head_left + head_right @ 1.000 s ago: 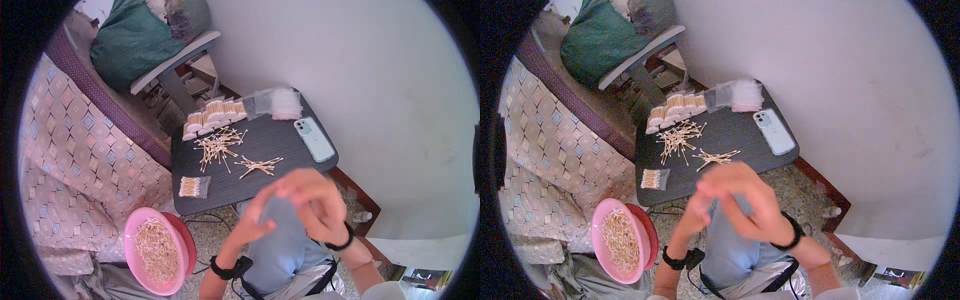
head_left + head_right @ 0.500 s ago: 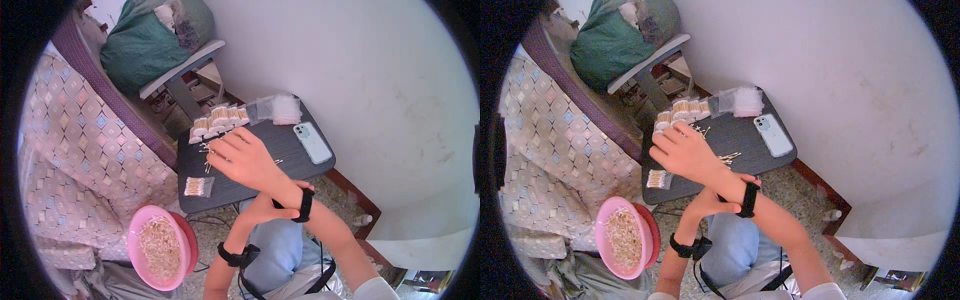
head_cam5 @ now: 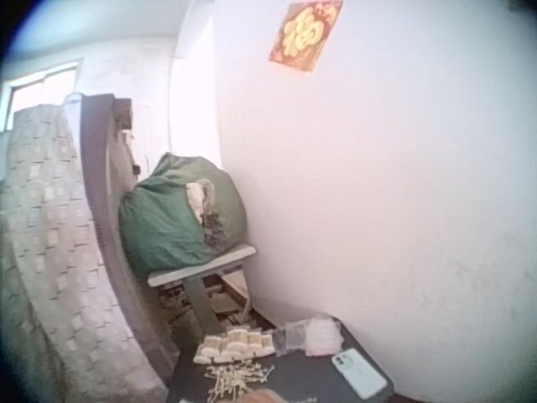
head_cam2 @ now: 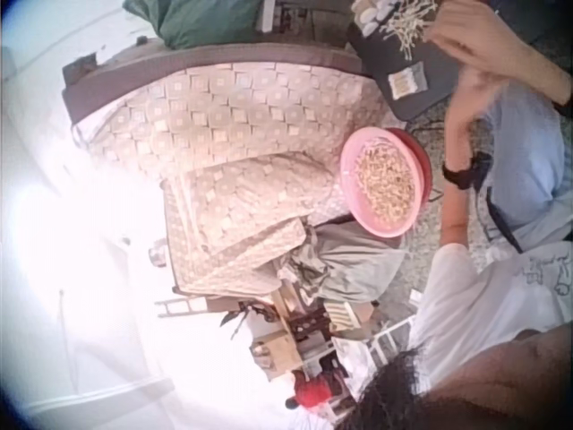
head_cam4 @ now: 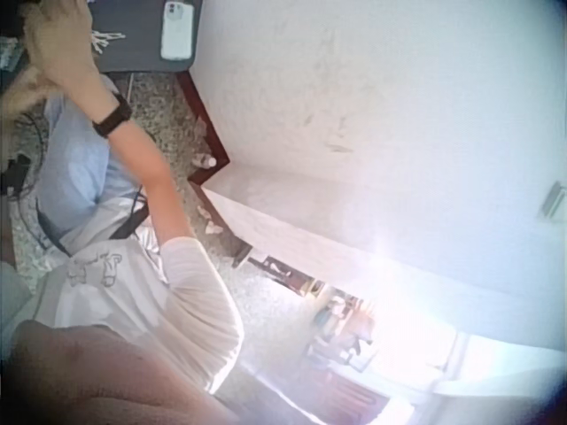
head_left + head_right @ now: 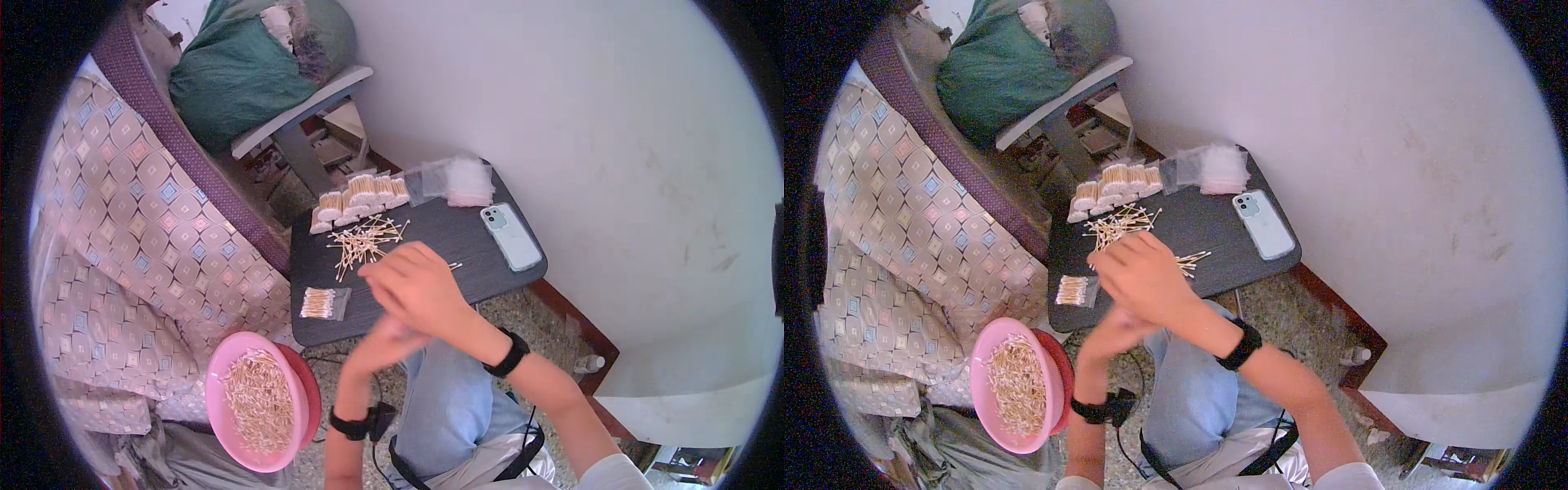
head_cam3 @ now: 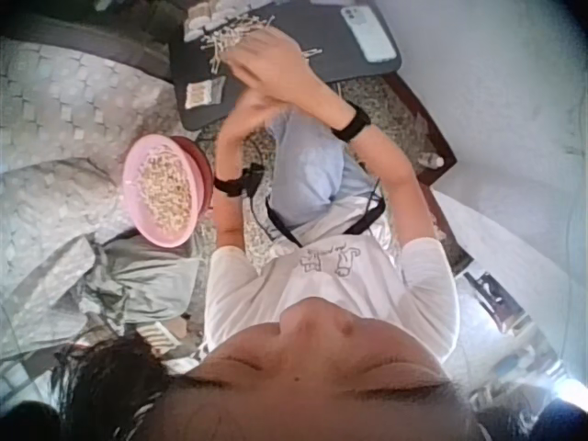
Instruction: The person gathers cotton swabs from a table, aligns them into a row by hand, and places the bundle into a plastic bag. They then repeat the process, gathering and aligning more swabs to place into a second plastic bag.
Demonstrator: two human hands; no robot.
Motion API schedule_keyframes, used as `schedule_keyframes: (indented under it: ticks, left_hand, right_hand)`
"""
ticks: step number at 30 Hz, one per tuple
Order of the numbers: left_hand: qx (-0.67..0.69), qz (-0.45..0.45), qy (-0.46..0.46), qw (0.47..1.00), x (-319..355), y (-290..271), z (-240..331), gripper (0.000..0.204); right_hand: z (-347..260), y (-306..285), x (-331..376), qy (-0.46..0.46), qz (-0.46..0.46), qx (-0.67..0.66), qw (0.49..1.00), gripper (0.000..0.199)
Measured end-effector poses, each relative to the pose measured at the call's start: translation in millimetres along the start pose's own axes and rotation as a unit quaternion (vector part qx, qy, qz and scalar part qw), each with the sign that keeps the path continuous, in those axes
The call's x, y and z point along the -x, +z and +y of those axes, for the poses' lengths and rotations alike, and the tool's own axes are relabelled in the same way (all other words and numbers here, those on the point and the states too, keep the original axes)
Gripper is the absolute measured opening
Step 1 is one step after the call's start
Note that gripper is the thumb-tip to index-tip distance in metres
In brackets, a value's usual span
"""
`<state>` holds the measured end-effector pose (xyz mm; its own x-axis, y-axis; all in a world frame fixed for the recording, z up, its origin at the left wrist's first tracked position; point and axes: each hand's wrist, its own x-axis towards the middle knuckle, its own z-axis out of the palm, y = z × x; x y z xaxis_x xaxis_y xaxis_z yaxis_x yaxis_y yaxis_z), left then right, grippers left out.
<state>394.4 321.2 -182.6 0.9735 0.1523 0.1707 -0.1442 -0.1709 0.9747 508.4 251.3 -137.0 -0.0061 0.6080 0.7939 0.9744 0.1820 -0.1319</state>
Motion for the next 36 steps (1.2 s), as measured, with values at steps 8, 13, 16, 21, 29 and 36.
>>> schedule_keyframes:
  ticks: [8, 13, 16, 21, 29, 36]
  left_hand:
    - [-0.137, 0.516, 0.204, 0.821, -14.1, -66.9, 29.0, 0.020]
    - [-0.238, 0.422, 0.224, 0.845, -41.5, -43.9, 46.5, 0.016]
    - [-0.011, 0.413, 0.205, 0.887, -42.2, -40.5, 47.1, 0.023]
    - [0.603, 0.341, 0.137, 0.708, -54.1, -43.1, 46.1, 0.023]
    - [-0.569, 0.269, 0.241, 0.738, -70.2, -15.8, 14.0, 0.018]
    - [-0.660, 0.192, 0.226, 0.690, -56.0, -18.7, 4.2, 0.015]
  right_hand:
    - [-90.9, 31.1, 59.8, 0.327, -0.243, -0.386, 0.828, 0.058]
    - [-127.3, 41.9, 61.4, 0.303, -0.184, -0.571, 0.740, 0.053]
    - [-130.0, 56.9, 74.9, 0.269, -0.111, -0.573, 0.766, 0.049]
    - [-116.2, 43.7, 69.5, 0.268, -0.134, -0.557, 0.775, 0.048]
    - [-111.7, 33.4, 77.0, 0.309, -0.192, -0.477, 0.800, 0.049]
    - [-81.4, 17.0, 88.7, 0.305, -0.117, -0.499, 0.802, 0.027]
